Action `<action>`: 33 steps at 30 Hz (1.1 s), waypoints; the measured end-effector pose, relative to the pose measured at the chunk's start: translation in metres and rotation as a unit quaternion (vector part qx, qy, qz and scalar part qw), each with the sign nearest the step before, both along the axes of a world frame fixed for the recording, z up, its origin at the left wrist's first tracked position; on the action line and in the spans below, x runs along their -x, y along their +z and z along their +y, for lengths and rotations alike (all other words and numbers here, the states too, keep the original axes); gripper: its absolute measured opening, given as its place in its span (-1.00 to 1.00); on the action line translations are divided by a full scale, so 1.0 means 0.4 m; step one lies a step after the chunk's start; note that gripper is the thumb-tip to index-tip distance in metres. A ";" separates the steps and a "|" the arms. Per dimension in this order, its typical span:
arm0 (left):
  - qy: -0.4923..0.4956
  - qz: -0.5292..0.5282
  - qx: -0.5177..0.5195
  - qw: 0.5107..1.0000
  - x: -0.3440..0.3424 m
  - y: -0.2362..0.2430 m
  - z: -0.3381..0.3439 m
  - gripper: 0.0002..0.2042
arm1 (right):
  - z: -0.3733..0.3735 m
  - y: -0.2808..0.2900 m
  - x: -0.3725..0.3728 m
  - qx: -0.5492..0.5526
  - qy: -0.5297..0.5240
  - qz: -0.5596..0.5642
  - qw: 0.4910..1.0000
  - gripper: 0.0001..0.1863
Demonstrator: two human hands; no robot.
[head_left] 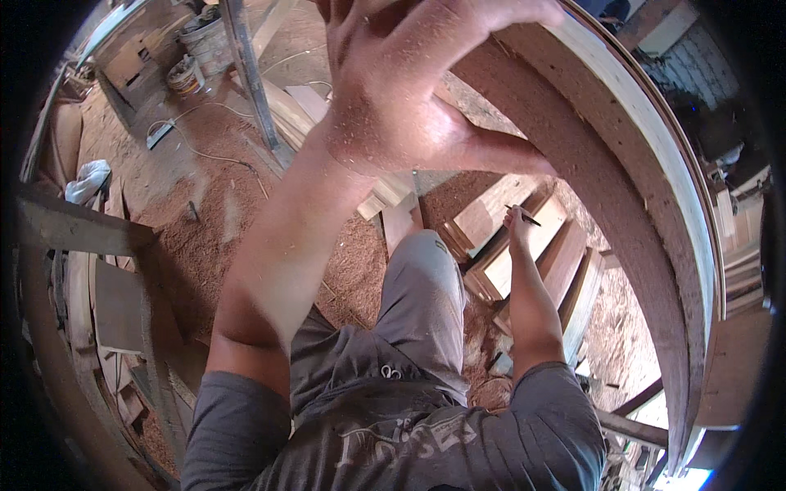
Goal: The person measures and marks a wooden plank with a square and pencil, then uses a circular saw to cut the plank. The person repeats this process on another plank, stacking the cut pieces afterward.
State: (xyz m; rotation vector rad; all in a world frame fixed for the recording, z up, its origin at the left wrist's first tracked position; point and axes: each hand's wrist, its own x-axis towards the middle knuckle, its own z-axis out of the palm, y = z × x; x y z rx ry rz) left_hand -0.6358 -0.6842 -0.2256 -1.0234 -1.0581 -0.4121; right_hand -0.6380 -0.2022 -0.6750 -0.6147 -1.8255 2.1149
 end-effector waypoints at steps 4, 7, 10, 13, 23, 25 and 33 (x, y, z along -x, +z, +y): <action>-0.012 0.022 -0.003 1.000 -0.019 0.028 0.021 -0.19 | 0.098 -0.138 0.137 -0.111 0.008 -0.022 0.993 -0.78; 0.039 -0.019 0.005 0.999 -0.060 0.021 0.028 -0.17 | 0.127 -0.179 0.193 -0.190 -0.020 -0.089 0.978 -0.72; 0.031 -0.005 0.003 0.999 -0.060 0.017 0.029 -0.16 | 0.118 -0.198 0.211 -0.277 0.024 -0.087 0.957 -0.71; -0.016 0.085 -0.013 0.996 -0.007 0.035 0.029 -0.17 | 0.093 -0.198 0.182 -0.424 0.052 -0.146 0.892 -0.72; -0.032 0.061 -0.031 0.997 0.006 0.023 0.037 -0.18 | 0.019 -0.112 0.109 -0.326 0.022 -0.114 0.938 -0.73; 0.004 0.042 -0.015 0.999 -0.015 0.017 0.027 -0.17 | 0.026 -0.119 0.120 -0.327 -0.039 -0.124 0.936 -0.72; -0.119 -0.089 -0.054 0.987 -0.084 -0.032 0.073 -0.15 | 0.022 -0.113 0.109 -0.409 -0.055 -0.142 0.900 -0.66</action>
